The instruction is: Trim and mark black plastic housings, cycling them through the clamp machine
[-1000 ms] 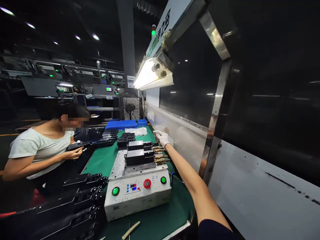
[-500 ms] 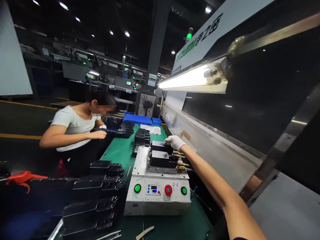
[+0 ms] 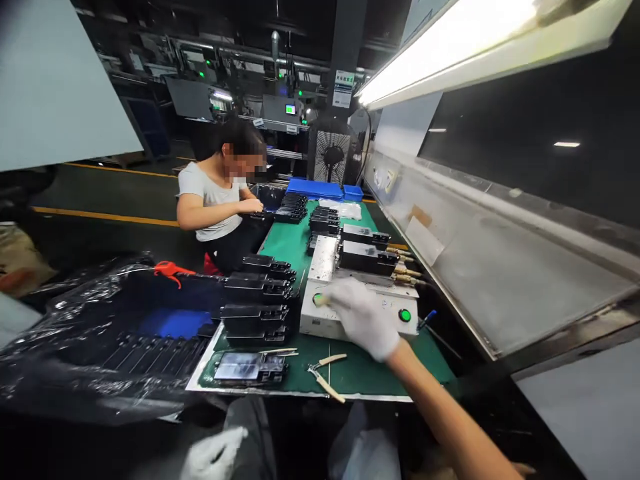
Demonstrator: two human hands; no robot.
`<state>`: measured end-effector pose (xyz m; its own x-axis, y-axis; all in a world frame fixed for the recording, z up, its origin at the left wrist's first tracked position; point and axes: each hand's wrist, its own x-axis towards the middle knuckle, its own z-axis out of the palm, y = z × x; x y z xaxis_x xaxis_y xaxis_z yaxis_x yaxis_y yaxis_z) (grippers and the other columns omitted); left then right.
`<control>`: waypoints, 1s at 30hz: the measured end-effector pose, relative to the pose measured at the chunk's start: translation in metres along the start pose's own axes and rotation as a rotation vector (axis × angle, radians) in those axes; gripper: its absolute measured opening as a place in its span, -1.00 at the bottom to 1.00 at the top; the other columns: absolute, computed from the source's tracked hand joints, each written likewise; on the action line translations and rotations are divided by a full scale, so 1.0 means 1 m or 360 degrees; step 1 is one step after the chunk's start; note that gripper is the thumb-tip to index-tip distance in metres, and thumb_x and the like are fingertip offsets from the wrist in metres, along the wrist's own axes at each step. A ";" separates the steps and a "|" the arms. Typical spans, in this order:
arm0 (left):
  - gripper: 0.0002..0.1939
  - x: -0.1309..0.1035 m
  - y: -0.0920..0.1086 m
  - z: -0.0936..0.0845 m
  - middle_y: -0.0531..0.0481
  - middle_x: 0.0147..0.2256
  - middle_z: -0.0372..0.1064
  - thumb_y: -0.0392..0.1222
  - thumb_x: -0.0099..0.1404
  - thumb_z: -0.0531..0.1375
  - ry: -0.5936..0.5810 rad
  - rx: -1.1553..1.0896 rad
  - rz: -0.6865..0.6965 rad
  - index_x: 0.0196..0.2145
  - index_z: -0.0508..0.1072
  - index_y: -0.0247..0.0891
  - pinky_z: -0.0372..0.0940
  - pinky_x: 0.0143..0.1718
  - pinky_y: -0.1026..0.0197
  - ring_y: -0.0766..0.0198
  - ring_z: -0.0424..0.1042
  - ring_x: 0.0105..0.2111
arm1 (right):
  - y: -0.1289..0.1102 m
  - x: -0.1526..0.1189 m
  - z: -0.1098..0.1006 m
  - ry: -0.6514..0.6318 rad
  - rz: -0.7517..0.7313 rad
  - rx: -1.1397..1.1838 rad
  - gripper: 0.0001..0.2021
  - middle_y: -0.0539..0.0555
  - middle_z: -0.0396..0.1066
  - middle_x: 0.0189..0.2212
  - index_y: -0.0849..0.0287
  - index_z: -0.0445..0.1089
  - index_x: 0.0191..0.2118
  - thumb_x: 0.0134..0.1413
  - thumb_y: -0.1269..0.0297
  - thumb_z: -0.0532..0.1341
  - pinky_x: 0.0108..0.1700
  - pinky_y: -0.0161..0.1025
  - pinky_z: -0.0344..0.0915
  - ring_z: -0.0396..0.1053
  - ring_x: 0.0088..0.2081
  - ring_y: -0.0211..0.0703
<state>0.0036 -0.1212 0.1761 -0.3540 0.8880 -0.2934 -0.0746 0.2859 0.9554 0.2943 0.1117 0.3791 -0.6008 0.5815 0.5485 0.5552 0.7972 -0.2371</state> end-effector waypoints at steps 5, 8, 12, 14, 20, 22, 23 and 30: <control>-0.63 0.075 0.125 -0.020 -0.16 -0.10 0.64 0.15 0.33 0.14 0.0287 0.1141 0.1062 -0.15 0.64 -0.07 0.33 0.14 -0.13 -0.06 0.54 -0.04 | 0.023 -0.208 0.056 0.0036 0.0148 -0.0368 -0.73 0.14 0.57 -0.29 0.08 0.61 -0.13 0.33 0.41 0.14 -0.13 -0.17 0.38 0.47 -0.22 -0.08; -0.24 0.137 0.208 0.000 -0.34 0.24 0.38 0.26 0.24 0.20 0.0026 0.1905 0.1407 0.25 0.35 -0.24 0.11 0.34 -0.17 -0.16 0.29 0.27 | 0.045 -0.255 0.079 -0.0021 0.0378 -0.0425 -0.70 0.17 0.60 -0.22 0.09 0.62 -0.10 0.36 0.37 0.11 -0.07 -0.15 0.40 0.50 -0.15 -0.04; 0.00 0.194 0.251 0.028 -0.34 0.16 0.46 0.25 -0.04 0.38 -0.0506 0.2223 0.1227 0.29 0.29 -0.21 0.23 0.21 -0.14 -0.20 0.42 0.14 | 0.037 -0.245 0.076 -0.0295 0.0581 -0.0339 -0.73 0.17 0.58 -0.14 0.09 0.61 -0.07 0.37 0.22 0.15 -0.02 -0.12 0.38 0.48 -0.10 0.00; -0.14 0.202 0.257 0.032 -0.26 0.03 0.56 0.23 -0.08 0.39 -0.0583 0.2187 0.1183 0.16 0.45 -0.18 0.33 0.06 -0.05 -0.15 0.51 -0.01 | 0.018 -0.224 0.077 -0.0297 0.0625 -0.0322 -0.73 0.18 0.57 -0.11 0.10 0.61 -0.06 0.37 0.22 0.14 0.00 -0.12 0.36 0.47 -0.07 0.00; -0.18 0.152 0.268 0.012 -0.25 0.11 0.48 0.31 0.19 0.21 -0.0167 0.1662 0.1270 0.24 0.30 -0.28 0.31 0.14 -0.07 -0.06 0.46 0.05 | -0.045 -0.145 0.120 -0.0524 0.0530 -0.0224 -0.73 0.12 0.57 -0.14 0.09 0.60 -0.13 0.42 0.22 0.13 0.01 -0.19 0.29 0.43 -0.07 -0.05; -0.22 0.116 0.254 0.001 -0.23 0.18 0.44 0.26 0.26 0.19 0.0019 0.1083 0.1279 0.26 0.29 -0.30 0.25 0.26 -0.04 -0.01 0.41 0.15 | -0.054 -0.119 0.136 -0.0609 0.0469 -0.0227 -0.72 0.12 0.56 -0.19 0.10 0.60 -0.19 0.42 0.21 0.13 -0.02 -0.19 0.29 0.43 -0.09 -0.03; -0.26 0.097 0.241 -0.004 -0.21 0.17 0.46 0.24 0.25 0.22 0.0088 0.0699 0.1229 0.22 0.35 -0.30 0.24 0.29 -0.01 0.01 0.41 0.17 | -0.056 -0.107 0.143 -0.0657 0.0443 -0.0233 -0.74 0.13 0.56 -0.18 0.11 0.60 -0.19 0.40 0.21 0.15 -0.03 -0.18 0.29 0.43 -0.09 -0.01; -0.33 -0.020 0.101 -0.029 -0.05 -0.12 0.67 0.28 0.15 0.30 0.0341 -0.0907 0.0114 0.11 0.51 -0.15 0.53 0.07 0.00 -0.01 0.60 0.00 | -0.049 -0.055 0.183 -0.0996 0.0362 -0.0315 -0.84 0.16 0.51 -0.07 0.19 0.54 -0.10 0.34 0.28 0.23 0.00 -0.13 0.35 0.44 -0.02 -0.02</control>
<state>-0.0238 -0.1208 0.2792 -0.5518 0.7887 -0.2708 -0.5095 -0.0617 0.8583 0.1949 0.0705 0.2143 -0.6430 0.7620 -0.0772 0.7651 0.6347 -0.1083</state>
